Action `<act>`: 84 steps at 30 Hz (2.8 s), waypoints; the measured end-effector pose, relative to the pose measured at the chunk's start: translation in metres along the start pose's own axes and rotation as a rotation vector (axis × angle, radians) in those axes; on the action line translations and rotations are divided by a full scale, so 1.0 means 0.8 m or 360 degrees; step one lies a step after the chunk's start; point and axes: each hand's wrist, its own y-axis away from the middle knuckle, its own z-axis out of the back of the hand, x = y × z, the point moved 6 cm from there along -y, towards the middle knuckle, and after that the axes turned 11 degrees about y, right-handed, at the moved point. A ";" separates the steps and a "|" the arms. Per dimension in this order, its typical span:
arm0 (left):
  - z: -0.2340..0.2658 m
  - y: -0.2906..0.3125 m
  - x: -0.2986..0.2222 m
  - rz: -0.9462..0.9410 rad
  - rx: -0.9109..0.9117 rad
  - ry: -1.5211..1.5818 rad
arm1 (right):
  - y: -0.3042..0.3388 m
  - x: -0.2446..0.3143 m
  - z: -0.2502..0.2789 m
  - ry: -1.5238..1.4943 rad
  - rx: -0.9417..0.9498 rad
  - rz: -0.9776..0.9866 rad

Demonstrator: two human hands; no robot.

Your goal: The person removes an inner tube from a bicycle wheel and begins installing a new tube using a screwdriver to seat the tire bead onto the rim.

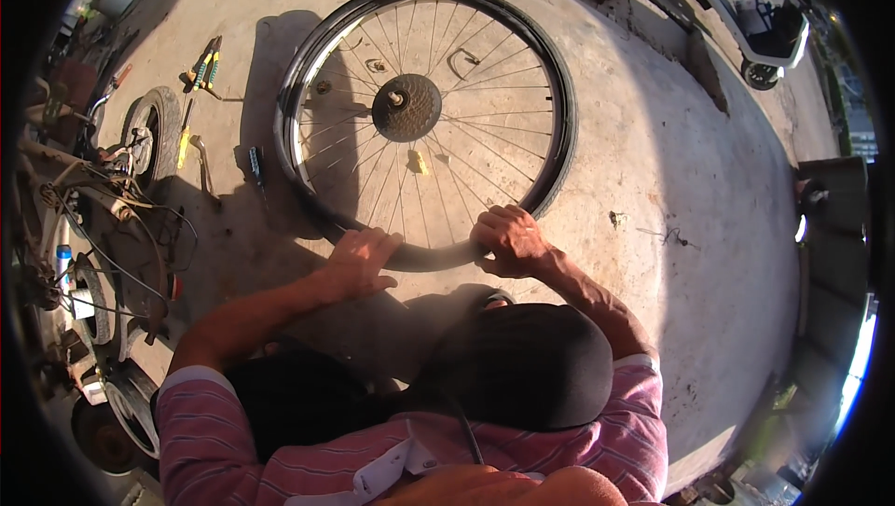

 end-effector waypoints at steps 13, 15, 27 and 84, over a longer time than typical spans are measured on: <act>-0.023 -0.022 0.045 0.0366 0.0570 0.0499 | -0.030 0.056 -0.040 -0.0092 0.0165 -0.0008; -0.025 -0.026 0.024 0.0308 0.0482 0.0370 | -0.037 0.073 -0.054 -0.0100 0.0066 -0.0035; -0.039 -0.004 0.019 -0.0272 -0.0178 0.0002 | -0.032 0.063 -0.064 -0.0121 0.0064 -0.0036; 0.013 0.015 0.000 -0.0263 -0.0220 -0.0181 | -0.014 0.067 -0.033 -0.0001 -0.0073 -0.0163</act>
